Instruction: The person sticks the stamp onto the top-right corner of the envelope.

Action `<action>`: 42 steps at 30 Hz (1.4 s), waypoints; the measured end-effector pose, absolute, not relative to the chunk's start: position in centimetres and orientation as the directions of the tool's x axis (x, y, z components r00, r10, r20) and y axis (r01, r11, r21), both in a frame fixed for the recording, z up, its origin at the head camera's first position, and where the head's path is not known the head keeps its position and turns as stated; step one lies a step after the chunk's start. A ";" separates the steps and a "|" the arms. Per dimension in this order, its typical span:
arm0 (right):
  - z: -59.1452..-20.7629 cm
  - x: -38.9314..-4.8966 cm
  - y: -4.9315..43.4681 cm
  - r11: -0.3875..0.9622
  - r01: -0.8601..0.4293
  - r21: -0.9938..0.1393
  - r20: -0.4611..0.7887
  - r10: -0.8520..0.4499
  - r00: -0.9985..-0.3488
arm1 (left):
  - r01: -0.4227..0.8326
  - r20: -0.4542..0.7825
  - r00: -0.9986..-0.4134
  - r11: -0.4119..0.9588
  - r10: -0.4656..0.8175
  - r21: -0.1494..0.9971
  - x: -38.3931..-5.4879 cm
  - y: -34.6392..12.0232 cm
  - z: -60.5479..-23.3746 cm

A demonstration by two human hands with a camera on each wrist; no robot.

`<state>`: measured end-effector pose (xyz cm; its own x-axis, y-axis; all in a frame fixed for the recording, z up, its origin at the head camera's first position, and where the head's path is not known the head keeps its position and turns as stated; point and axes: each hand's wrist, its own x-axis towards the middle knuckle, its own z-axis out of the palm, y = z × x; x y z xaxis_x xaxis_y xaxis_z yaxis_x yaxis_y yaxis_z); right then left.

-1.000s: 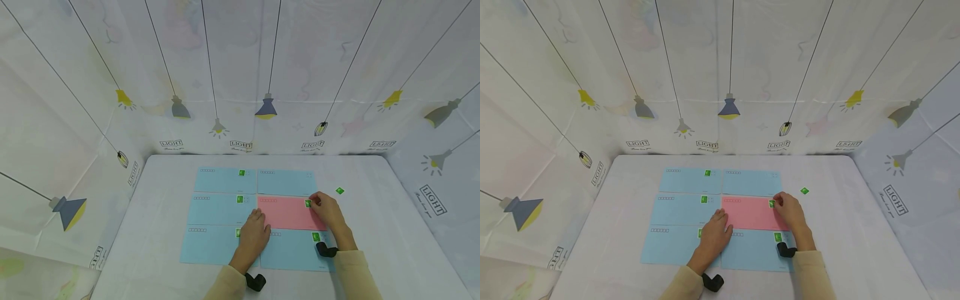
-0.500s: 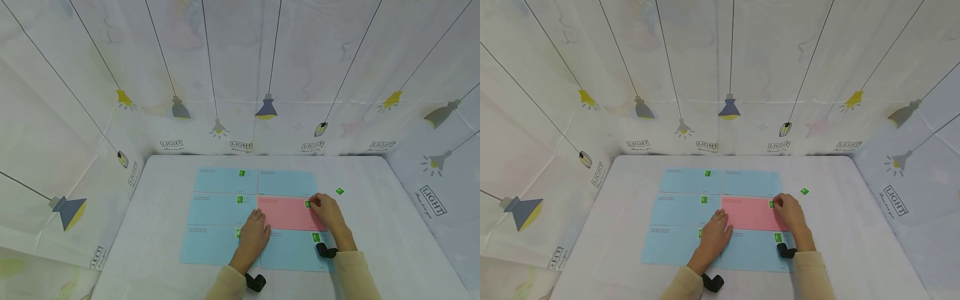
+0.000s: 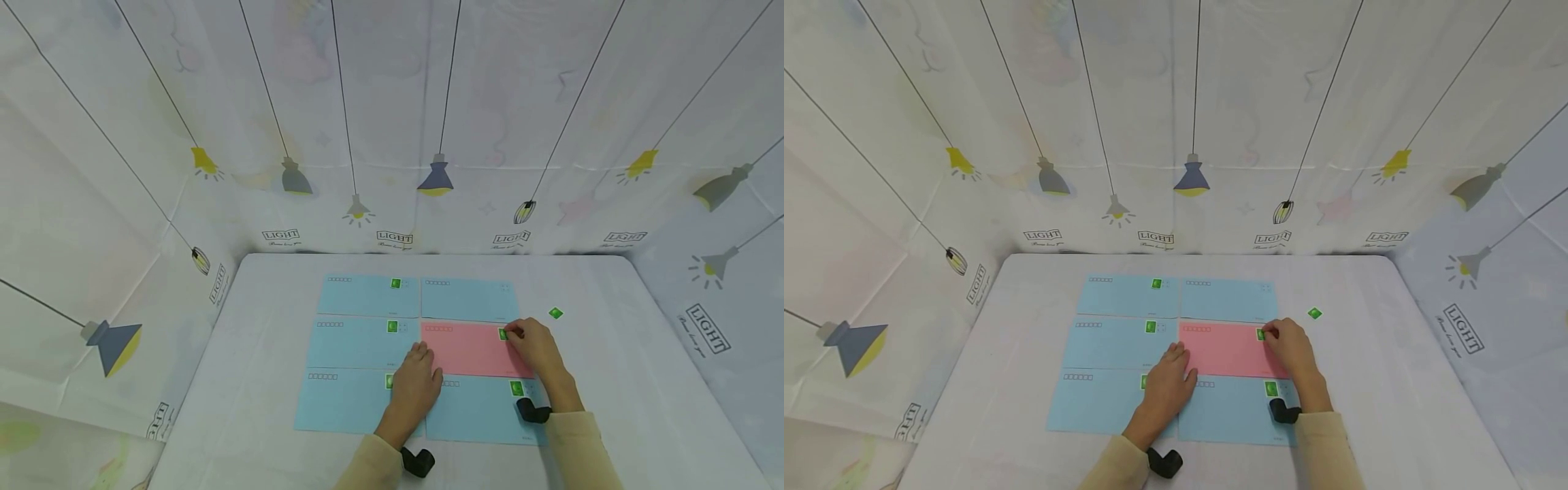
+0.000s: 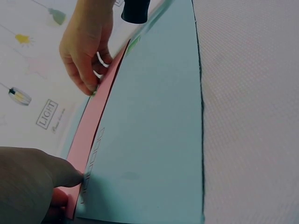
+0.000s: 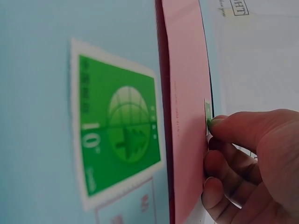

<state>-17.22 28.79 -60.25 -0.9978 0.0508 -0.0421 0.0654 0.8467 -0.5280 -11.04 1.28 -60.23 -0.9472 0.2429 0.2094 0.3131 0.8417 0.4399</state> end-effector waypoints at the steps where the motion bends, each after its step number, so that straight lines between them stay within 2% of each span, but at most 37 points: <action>1: -60.3 -17.2 28.8 0.846 0.064 -0.529 -0.039 0.051 -0.998 | 0.314 0.212 -0.947 0.842 0.243 0.437 -11.0 1.3 -60.2; 17: -59.9 -16.5 28.5 0.831 0.040 -0.555 -0.008 0.043 -0.999 | 0.317 0.216 -0.945 0.846 0.245 0.429 -10.9 1.2 -60.2; 35: -59.6 -16.2 28.7 0.806 0.086 -0.585 0.002 0.107 -0.994 | 0.313 0.208 -0.947 0.845 0.245 0.434 -11.1 1.3 -60.8; 42: -59.6 -16.2 28.8 0.788 0.134 -0.600 0.026 0.186 -0.982 | 0.311 0.204 -0.948 0.842 0.244 0.440 -11.2 1.3 -60.9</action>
<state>-16.17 28.82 -59.58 -0.9822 0.1861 0.0255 0.1338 0.7885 -0.6003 -11.15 1.27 -60.90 -0.9482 0.2440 0.2037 0.3113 0.8421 0.4404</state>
